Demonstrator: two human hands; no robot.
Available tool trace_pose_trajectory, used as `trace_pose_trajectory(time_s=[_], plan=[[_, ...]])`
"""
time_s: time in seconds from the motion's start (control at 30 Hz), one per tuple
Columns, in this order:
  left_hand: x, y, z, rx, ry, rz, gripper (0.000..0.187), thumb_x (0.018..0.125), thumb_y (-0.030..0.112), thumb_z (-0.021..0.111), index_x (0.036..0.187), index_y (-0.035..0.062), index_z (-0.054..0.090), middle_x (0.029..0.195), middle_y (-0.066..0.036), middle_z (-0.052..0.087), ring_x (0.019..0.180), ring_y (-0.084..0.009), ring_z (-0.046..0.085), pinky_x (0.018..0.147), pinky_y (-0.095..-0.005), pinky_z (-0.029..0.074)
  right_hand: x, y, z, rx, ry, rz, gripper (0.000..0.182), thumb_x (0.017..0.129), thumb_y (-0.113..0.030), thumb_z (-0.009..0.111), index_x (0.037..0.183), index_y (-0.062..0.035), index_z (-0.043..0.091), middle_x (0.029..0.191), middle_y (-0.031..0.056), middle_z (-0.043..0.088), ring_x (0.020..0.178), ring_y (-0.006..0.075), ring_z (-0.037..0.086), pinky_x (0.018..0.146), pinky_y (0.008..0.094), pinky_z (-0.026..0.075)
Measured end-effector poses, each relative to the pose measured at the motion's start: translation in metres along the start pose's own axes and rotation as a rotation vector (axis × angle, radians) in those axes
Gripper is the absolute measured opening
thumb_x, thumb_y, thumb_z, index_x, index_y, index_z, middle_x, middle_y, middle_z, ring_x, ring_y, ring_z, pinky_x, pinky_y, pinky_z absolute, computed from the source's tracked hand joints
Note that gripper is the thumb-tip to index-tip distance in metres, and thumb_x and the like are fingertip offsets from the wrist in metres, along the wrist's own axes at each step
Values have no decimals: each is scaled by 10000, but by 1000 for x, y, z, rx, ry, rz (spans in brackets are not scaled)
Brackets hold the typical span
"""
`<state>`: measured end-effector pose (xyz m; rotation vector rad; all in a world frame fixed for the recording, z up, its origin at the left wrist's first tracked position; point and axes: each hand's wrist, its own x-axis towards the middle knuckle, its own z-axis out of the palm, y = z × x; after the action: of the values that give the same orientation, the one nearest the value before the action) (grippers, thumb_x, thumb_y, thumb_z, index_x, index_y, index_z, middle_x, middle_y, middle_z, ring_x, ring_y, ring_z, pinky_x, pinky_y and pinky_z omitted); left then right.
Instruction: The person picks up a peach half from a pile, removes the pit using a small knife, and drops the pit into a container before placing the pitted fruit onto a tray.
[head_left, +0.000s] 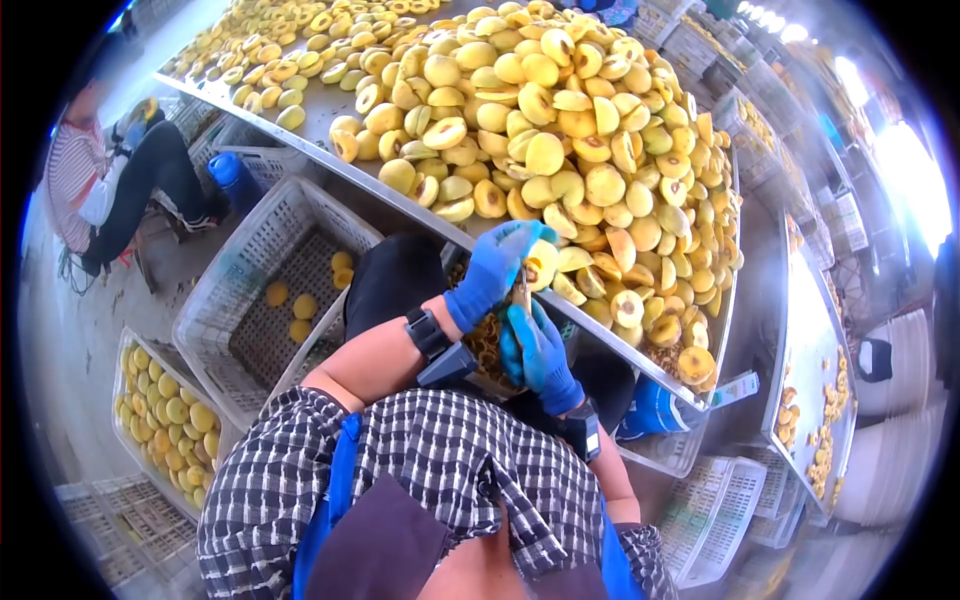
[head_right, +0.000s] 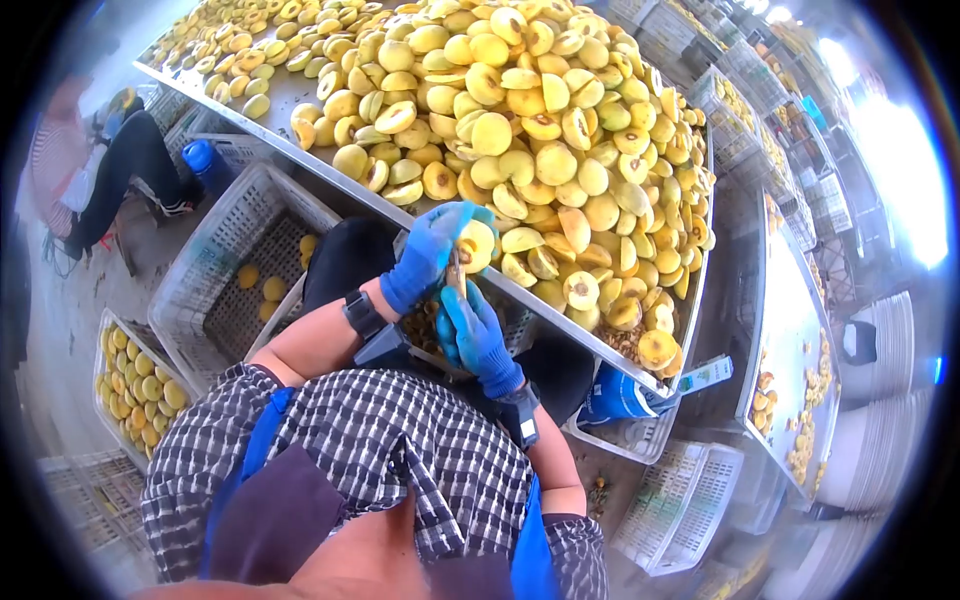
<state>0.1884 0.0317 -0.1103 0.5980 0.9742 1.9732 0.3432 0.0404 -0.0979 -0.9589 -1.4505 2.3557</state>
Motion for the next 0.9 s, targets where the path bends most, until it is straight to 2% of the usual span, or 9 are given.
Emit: trace_pose_trajectory(time_s=[0.13, 0.2, 0.27, 0.33, 0.4, 0.47, 0.57, 0.73, 0.9], plan=[[-25, 25, -27, 764, -50, 745, 220, 895, 147, 753, 1067, 17, 706, 981, -132, 734, 813, -236, 725, 731, -315, 576, -19, -10, 1, -217, -145, -1, 249, 1067, -278, 526, 1163, -50, 555, 617, -24, 481, 426, 78, 391, 378, 236, 287], [-46, 34, -40, 889, -34, 658, 242, 871, 143, 777, 1069, 22, 707, 973, -122, 730, 834, -221, 720, 758, -312, 572, -20, 5, -3, -119, -243, 64, 264, 1067, -284, 522, 1169, -44, 565, 635, -15, 496, 433, 72, 396, 399, 229, 290], [-51, 18, -61, 353, 171, 178, 164, 942, 145, 706, 1041, 14, 702, 962, -53, 717, 852, -122, 665, 749, -288, 555, -27, 5, -2, -62, -313, 116, 280, 1067, -302, 517, 1160, -43, 569, 645, -17, 493, 452, 69, 399, 414, 223, 298], [-45, 43, -97, 249, 347, 172, 210, 986, 209, 665, 1044, 11, 706, 969, -8, 691, 864, -60, 603, 750, -250, 529, -38, 0, -10, 28, -331, 56, 281, 1069, -305, 508, 1161, -47, 570, 645, -22, 486, 461, 66, 393, 425, 219, 300], [-38, 70, -153, 637, 352, 287, 216, 978, 229, 657, 1067, 41, 716, 991, -50, 714, 857, -152, 656, 788, -295, 536, -41, -3, -26, -225, -238, 112, 320, 1050, -327, 529, 1189, -41, 561, 684, 16, 540, 526, 101, 491, 468, 248, 377], [-50, 134, -162, 1488, 429, 357, 208, 949, 203, 656, 1103, 82, 726, 1025, -97, 726, 880, -279, 687, 830, -365, 540, -32, 16, -58, -676, -136, 116, 369, 1030, -340, 550, 1236, -33, 547, 734, 93, 628, 575, 199, 608, 508, 322, 461], [-24, 152, -192, 1946, 531, 644, 273, 912, 212, 640, 1161, 127, 716, 1153, -141, 700, 1047, -369, 650, 915, -437, 520, -29, 42, -84, -1163, -64, -164, 497, 975, -341, 595, 1342, -25, 484, 993, 299, 668, 893, 473, 659, 752, 506, 526], [109, 102, -192, 1493, 264, 825, 325, 940, 164, 569, 1244, 161, 685, 1240, -134, 682, 1166, -319, 632, 995, -418, 508, -30, 28, -64, -1129, -36, -269, 435, 934, -259, 639, 1290, -38, 521, 1061, 294, 656, 996, 467, 649, 828, 483, 531], [177, 104, -159, 1991, -123, 280, 648, 953, 216, 574, 1557, 289, 348, 1557, -202, 402, 1270, -412, 561, 1005, -519, 493, -28, 50, -86, -1209, -110, -503, 554, 921, -185, 618, 1443, -95, 458, 1164, 271, 637, 1060, 435, 632, 896, 484, 522]])
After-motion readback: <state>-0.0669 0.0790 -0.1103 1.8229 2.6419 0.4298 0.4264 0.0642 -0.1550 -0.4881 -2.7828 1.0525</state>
